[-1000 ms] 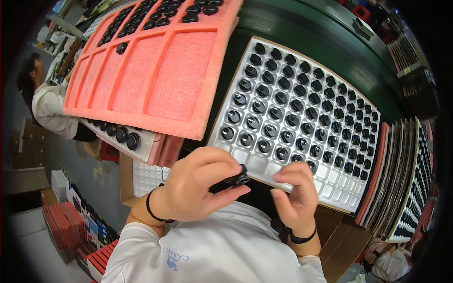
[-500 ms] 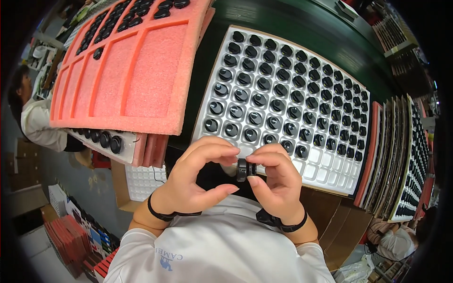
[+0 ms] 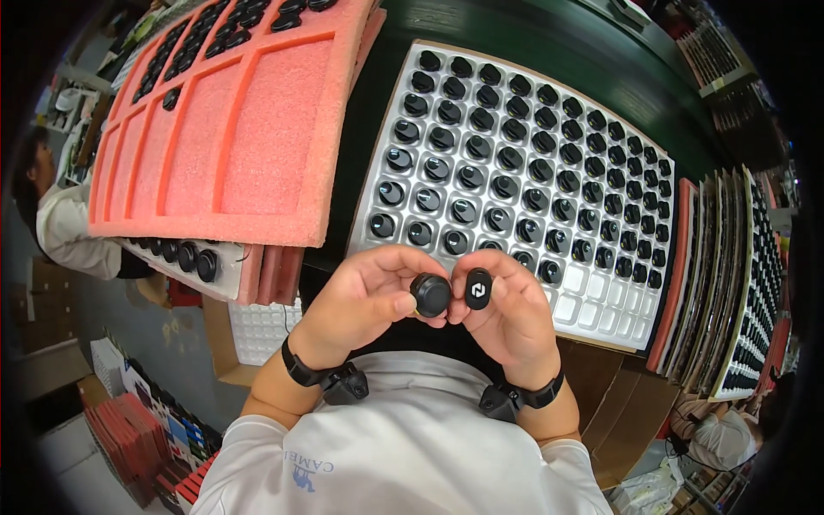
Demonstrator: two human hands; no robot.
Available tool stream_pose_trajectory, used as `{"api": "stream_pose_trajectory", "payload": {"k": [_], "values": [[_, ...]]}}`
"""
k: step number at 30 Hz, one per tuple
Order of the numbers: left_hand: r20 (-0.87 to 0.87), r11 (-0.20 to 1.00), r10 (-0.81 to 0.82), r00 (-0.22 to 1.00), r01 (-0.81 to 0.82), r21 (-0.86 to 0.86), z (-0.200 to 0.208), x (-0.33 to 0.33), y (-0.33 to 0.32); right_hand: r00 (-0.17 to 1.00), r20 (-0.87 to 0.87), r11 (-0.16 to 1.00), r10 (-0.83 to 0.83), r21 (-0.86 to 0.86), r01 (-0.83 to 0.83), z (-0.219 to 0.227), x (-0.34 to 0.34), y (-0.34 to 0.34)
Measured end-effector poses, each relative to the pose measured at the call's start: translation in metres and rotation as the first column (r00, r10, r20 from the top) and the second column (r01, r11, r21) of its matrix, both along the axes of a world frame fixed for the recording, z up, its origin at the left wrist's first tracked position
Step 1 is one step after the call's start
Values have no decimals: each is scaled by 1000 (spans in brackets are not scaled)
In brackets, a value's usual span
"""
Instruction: The person picks up a black component from a white tray, joins it with a second piece from a pink foam board, and places the assembled unit back into the white tray. They also reach for a bundle of black components from a shelf and set them onto the foam board.
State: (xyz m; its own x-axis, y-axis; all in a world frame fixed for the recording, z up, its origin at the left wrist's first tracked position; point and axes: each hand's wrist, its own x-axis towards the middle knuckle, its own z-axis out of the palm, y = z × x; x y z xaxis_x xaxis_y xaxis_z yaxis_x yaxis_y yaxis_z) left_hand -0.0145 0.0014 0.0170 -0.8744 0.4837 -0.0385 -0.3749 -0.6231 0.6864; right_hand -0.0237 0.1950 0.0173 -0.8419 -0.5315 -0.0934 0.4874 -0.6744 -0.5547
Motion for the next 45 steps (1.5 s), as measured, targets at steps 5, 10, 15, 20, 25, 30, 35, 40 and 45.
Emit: {"api": "stream_pose_trajectory", "payload": {"k": [5, 10, 15, 20, 25, 30, 35, 40, 45], "values": [[1, 1000, -15, 1000, 15, 22, -7, -2, 2, 1000, -21, 1000, 7, 6, -7, -5, -2, 1], [-55, 996, 54, 997, -57, -63, -3, 0, 6, 983, -159, 984, -97, 134, 119, -3, 2, 1], [-200, 963, 153, 968, -191, -189, 1, 2, 8, 846, -525, 842, -95, 411, 349, 2, 3, 2], [-413, 885, 188, 891, -336, -322, 3, 5, 15, 786, -612, 776, -83, 456, 437, 3, 3, -1], [-544, 877, 126, 830, -350, -331, 3, 3, 12, 608, -791, 670, 63, 485, 562, -1, -1, -9], [-442, 922, 150, 884, -286, -260, 1, 2, 10, 829, -552, 898, -86, 319, 305, -1, 0, -8], [-516, 893, 126, 848, -323, -313, 4, 3, 12, 836, -538, 879, -112, 339, 336, -4, 3, -7], [-510, 900, 130, 850, -317, -299, 4, 4, 13, 715, -698, 783, -47, 418, 460, -6, 5, -14], [-535, 888, 117, 837, -329, -320, 4, 3, 12, 865, -479, 954, -152, 157, 255, -7, 2, -8]]}}
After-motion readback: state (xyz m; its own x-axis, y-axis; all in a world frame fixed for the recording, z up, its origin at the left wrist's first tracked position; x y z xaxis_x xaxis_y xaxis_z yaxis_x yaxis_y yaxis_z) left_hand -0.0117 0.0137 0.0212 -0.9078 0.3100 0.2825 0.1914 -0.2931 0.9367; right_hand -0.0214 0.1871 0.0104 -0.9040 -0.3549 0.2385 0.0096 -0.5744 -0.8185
